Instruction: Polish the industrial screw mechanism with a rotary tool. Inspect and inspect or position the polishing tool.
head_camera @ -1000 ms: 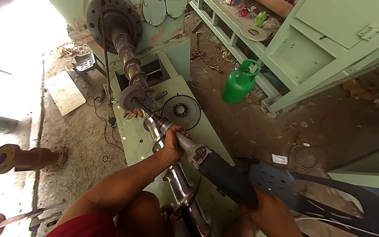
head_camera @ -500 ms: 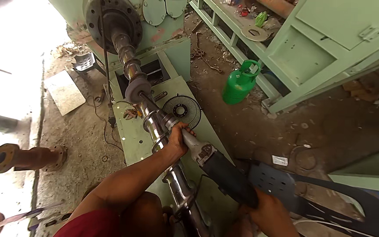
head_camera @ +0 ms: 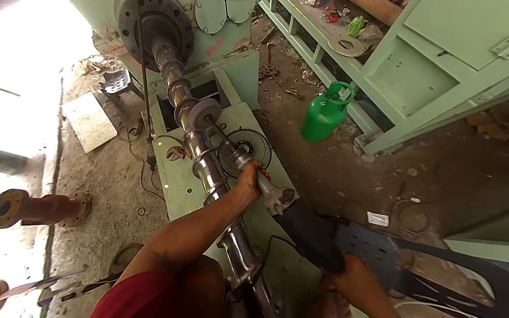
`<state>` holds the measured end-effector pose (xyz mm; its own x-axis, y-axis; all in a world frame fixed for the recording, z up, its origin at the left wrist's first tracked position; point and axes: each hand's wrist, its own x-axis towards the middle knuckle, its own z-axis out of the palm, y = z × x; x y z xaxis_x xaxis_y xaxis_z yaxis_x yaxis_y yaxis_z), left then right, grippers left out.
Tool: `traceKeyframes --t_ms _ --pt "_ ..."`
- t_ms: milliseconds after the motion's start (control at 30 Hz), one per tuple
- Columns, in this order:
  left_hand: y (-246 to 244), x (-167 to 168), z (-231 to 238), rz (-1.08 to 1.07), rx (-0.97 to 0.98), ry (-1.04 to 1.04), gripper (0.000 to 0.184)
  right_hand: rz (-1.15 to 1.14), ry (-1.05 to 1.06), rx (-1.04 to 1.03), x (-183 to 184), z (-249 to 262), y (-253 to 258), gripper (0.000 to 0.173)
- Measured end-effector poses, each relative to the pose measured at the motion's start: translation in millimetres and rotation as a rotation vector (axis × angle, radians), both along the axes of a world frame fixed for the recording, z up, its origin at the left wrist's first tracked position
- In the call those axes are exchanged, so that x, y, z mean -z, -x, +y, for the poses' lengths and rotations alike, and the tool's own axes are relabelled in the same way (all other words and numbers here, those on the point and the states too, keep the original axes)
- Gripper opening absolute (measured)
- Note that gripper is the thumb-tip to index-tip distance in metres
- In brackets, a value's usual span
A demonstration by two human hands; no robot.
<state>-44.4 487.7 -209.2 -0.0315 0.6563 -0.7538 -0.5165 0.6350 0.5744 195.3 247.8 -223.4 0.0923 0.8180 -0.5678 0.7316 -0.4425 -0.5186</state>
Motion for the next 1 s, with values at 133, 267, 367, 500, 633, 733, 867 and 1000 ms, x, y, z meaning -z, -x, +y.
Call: traceKeyframes --t_ms 133,267,367,500,633,733,867,1000 --pt "0 3 1 0.004 0.013 0.004 0.009 0.021 0.012 0.007 4 0 0 0.034" --pt "5 0 -4 -0.022 0.013 -0.022 0.008 0.021 0.017 0.0 5 -3 1 0.035" --pt "9 -6 -9 -0.042 0.0 -0.042 0.007 0.006 0.019 -0.007 1 -5 1 0.038" --pt "16 -12 -17 -0.074 -0.011 -0.057 0.006 -0.044 0.046 -0.034 -13 -7 5 0.043" --pt "23 -17 -24 -0.127 -0.025 -0.075 0.006 -0.087 0.027 -0.06 -28 -10 9 0.044" --pt "27 -21 -30 -0.154 -0.041 -0.089 0.006 -0.106 0.041 -0.077 -36 -10 12 0.045" --pt "32 -24 -35 -0.163 -0.053 -0.094 0.006 -0.117 0.059 -0.089 -47 -13 16 0.046" --pt "37 -25 -39 -0.179 -0.055 -0.115 0.008 -0.142 0.073 -0.107 -53 -13 18 0.046"
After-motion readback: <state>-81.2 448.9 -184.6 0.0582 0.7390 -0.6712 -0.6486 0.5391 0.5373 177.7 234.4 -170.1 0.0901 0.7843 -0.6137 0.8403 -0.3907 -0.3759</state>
